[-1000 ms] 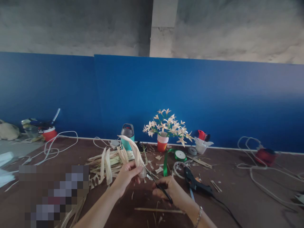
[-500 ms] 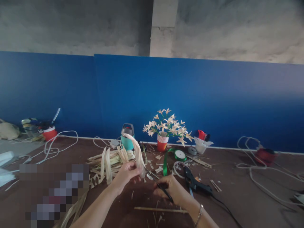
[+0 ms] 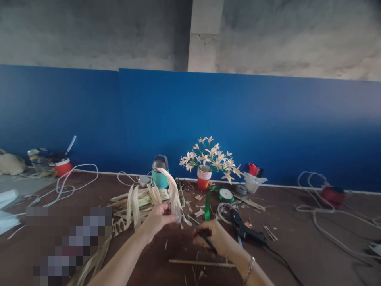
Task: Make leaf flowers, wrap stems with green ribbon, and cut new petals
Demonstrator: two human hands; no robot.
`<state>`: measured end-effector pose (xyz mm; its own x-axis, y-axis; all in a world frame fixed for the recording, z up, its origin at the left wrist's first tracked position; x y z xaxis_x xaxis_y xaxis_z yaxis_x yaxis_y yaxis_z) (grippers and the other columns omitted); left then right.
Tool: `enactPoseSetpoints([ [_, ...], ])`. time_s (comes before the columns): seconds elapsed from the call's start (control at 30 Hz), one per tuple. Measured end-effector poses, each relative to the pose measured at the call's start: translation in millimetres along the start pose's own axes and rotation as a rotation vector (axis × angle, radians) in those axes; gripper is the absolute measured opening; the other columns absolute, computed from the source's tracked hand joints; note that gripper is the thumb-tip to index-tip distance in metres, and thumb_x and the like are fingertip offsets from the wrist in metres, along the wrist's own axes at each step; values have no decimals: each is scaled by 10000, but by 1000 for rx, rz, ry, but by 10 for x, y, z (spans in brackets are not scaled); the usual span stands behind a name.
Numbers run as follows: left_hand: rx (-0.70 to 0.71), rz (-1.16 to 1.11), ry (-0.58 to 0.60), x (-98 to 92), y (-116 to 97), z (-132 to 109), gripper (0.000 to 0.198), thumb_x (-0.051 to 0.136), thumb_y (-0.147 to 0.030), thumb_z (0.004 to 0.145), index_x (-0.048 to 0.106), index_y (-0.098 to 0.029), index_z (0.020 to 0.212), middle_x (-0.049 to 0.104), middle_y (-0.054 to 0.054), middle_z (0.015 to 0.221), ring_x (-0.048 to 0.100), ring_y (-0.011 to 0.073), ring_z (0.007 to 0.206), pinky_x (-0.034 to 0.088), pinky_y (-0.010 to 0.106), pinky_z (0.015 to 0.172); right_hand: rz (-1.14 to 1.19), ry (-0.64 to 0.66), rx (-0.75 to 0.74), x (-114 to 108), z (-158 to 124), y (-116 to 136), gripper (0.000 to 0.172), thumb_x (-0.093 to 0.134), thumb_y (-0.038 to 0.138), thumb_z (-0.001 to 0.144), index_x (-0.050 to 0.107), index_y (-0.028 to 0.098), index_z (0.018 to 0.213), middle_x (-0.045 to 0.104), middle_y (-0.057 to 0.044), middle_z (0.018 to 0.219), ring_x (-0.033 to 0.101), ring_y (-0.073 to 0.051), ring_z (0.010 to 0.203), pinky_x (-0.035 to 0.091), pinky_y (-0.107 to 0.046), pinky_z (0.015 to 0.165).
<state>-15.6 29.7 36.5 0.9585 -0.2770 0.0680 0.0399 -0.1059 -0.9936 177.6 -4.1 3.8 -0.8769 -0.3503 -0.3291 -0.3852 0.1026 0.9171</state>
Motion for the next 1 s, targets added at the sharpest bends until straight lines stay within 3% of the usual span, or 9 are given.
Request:
enactPoseSetpoints([
  [0.37,21,-399,5,11,95,34,244,836,-254,549,665,-143,684,647,-5,636,599,116,625,476,208,620,54,56,-18,17,-60,44,393,762,433,594,653,120,804,507,53,523,409,-53,399,356,-155,350],
  [0.57,-14,-405,51,79,117,23,266,836,-233,559,673,-134,744,673,10,683,616,121,653,477,201,630,4,40,-22,39,-120,160,395,763,431,586,679,120,815,538,41,572,391,-51,418,342,-167,379],
  [0.67,-15,-399,17,81,117,19,312,842,-209,540,655,-141,780,687,12,716,626,127,657,484,214,646,18,36,-156,50,-137,238,343,751,401,612,706,132,820,613,6,659,524,-118,588,445,-201,538],
  [0.77,-9,-379,0,87,120,18,361,842,-204,536,631,-150,824,698,20,757,639,146,680,495,236,659,44,50,-225,66,-135,258,318,736,373,639,721,136,850,662,-16,727,581,-175,743,468,-236,672],
  [1.0,53,-319,60,129,135,31,385,822,-241,568,617,-156,882,699,37,790,647,179,725,512,285,681,-25,8,-230,69,-104,198,286,716,330,656,731,127,856,686,-24,737,586,-175,704,464,-247,665],
])
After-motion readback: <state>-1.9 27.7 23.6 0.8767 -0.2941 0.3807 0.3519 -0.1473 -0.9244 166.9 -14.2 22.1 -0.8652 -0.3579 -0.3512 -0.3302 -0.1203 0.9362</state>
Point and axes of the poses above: each hand's wrist, its own z-axis towards the middle knuckle, its own x-axis out of the palm, y = z × x, the point moved 4 cm from there along z, towards the middle knuckle
